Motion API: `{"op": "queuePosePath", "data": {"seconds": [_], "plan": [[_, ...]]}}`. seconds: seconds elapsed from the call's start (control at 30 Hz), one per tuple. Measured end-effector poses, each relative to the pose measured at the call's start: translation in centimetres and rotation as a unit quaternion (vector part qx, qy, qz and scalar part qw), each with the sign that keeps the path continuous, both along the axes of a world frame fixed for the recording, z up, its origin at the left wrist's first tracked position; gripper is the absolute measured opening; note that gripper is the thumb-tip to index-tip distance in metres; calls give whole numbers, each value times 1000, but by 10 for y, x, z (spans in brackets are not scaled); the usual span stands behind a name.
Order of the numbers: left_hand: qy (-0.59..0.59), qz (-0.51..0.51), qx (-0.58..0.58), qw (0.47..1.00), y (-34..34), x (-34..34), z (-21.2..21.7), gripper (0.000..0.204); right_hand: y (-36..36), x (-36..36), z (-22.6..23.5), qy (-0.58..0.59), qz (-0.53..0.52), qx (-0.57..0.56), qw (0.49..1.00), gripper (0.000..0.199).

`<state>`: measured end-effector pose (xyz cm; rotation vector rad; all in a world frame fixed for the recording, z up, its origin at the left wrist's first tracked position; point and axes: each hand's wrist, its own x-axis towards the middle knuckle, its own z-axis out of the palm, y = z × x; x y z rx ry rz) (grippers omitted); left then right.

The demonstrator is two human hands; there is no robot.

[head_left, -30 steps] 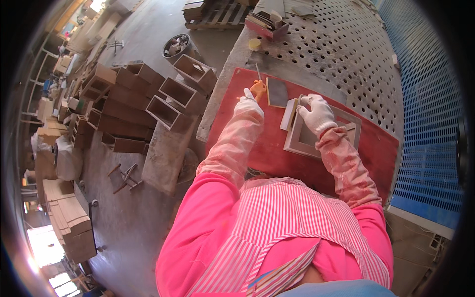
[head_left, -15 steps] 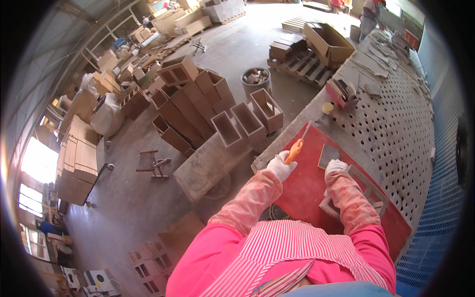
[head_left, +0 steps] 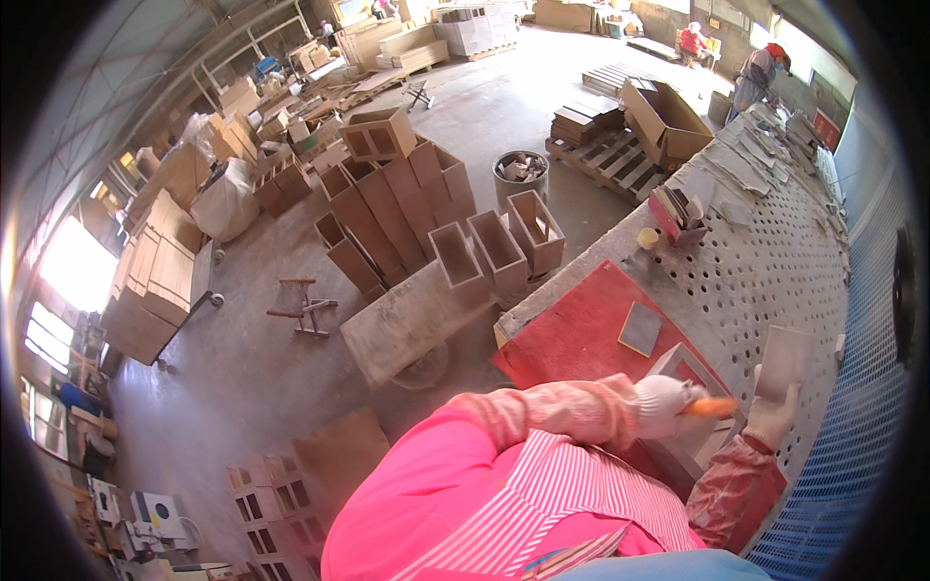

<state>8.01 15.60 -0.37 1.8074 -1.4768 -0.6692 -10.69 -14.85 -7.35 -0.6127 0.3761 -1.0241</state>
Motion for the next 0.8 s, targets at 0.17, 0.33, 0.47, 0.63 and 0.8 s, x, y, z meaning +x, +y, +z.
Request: {"op": "queuePosePath", "data": {"seconds": [0.17, 0.33, 0.47, 0.63, 0.8], "plan": [[47, 15, 22, 999, -35, -33, 26, 40, 22, -32, -1, 26, -147, 54, 987, 41], [108, 117, 24, 987, -29, -25, 17, 42, -4, -62, -30, -131, -29, 165, 977, 38], [224, -65, -33, 972, -22, -13, -17, 36, -14, -57, -44, -341, 221, 268, 874, 32], [-1, -42, -42, 998, -7, -5, -34, 34, 48, 5, -34, -324, 349, 324, 817, 59], [-68, 28, 34, 997, 23, 17, -4, 46, 81, 48, -35, -279, 422, 277, 817, 72]]}}
